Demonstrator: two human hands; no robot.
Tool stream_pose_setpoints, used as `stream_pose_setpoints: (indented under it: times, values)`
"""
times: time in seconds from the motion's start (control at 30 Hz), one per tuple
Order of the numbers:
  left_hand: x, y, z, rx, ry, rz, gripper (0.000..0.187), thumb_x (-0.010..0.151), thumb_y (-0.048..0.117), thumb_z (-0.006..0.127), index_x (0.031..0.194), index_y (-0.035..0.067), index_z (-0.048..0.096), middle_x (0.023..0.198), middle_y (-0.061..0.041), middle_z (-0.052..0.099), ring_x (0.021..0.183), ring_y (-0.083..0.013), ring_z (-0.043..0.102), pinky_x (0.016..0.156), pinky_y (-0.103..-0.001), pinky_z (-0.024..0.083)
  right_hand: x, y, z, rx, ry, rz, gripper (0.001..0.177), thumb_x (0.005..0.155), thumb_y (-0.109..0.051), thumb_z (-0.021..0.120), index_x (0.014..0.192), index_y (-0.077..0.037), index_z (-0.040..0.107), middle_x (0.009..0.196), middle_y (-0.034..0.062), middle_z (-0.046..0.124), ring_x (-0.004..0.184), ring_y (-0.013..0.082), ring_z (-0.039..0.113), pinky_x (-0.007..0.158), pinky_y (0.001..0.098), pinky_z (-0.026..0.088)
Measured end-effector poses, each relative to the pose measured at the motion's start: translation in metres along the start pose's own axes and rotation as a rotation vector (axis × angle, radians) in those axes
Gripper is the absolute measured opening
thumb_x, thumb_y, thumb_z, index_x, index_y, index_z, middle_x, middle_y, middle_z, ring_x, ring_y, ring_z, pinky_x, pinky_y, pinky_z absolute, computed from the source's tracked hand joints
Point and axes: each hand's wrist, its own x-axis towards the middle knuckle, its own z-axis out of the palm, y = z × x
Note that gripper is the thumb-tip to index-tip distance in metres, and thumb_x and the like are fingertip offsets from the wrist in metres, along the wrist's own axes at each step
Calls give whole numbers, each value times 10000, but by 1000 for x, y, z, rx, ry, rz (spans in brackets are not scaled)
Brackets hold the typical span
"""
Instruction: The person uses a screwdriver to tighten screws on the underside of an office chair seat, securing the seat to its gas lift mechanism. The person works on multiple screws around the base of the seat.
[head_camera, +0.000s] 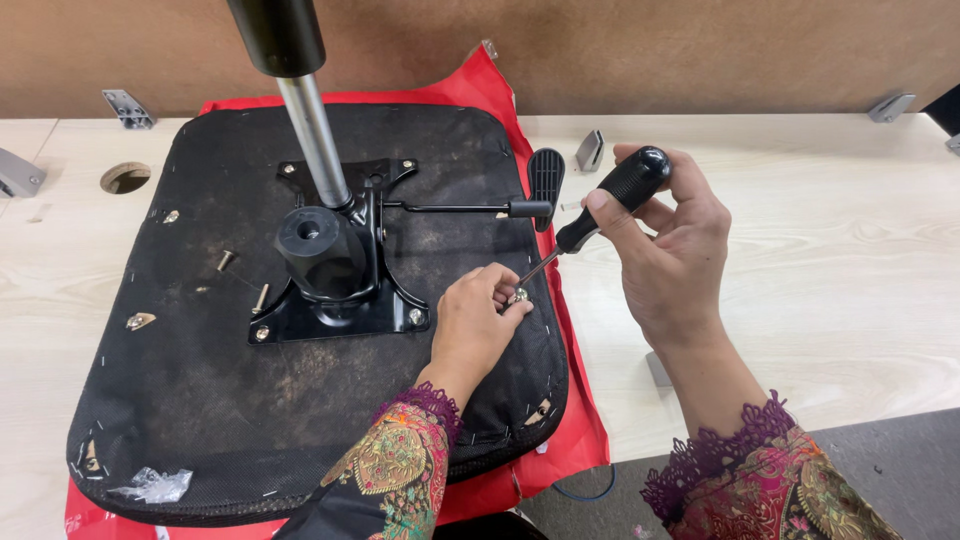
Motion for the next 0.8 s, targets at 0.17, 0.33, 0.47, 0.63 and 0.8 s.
stream_pose_setpoints:
  times: [0.17,0.33,0.47,0.63,0.8]
  values:
    - [0,-1,1,3,1,-2,173,767,147,830,903,77,751,865,-31,702,755,-164,727,731,-310,590,1,-2,2,-41,-52,7,333,975,-39,760,1271,23,621,1042,30,646,949,120,684,853,263,612]
    - [0,-3,2,33,6,10,116,789,132,813,876,77,759,846,-39,697,737,-170,721,719,-328,580,3,-4,5,-43,-84,13,333,977,-44,760,1271,21,618,1089,38,647,972,120,686,856,262,617]
    - [0,-3,2,34,5,18,109,792,133,810,871,80,756,836,-37,691,729,-165,720,714,-326,579,4,-6,6,-53,-87,21,355,966,-54,756,1278,25,607,1128,53,649,1004,122,696,789,252,618]
    - [0,-3,1,22,4,15,98,794,133,804,864,84,756,837,-27,694,724,-157,720,714,-318,582,7,-8,4,-40,-86,8,351,978,-46,746,1291,31,605,1141,67,655,1014,132,706,793,241,630]
    - [0,-2,1,45,1,10,83,792,131,804,848,88,761,833,-22,694,723,-154,716,716,-315,578,4,-8,5,-66,-101,26,366,967,-51,744,1295,30,603,1166,77,653,1020,142,717,783,239,642]
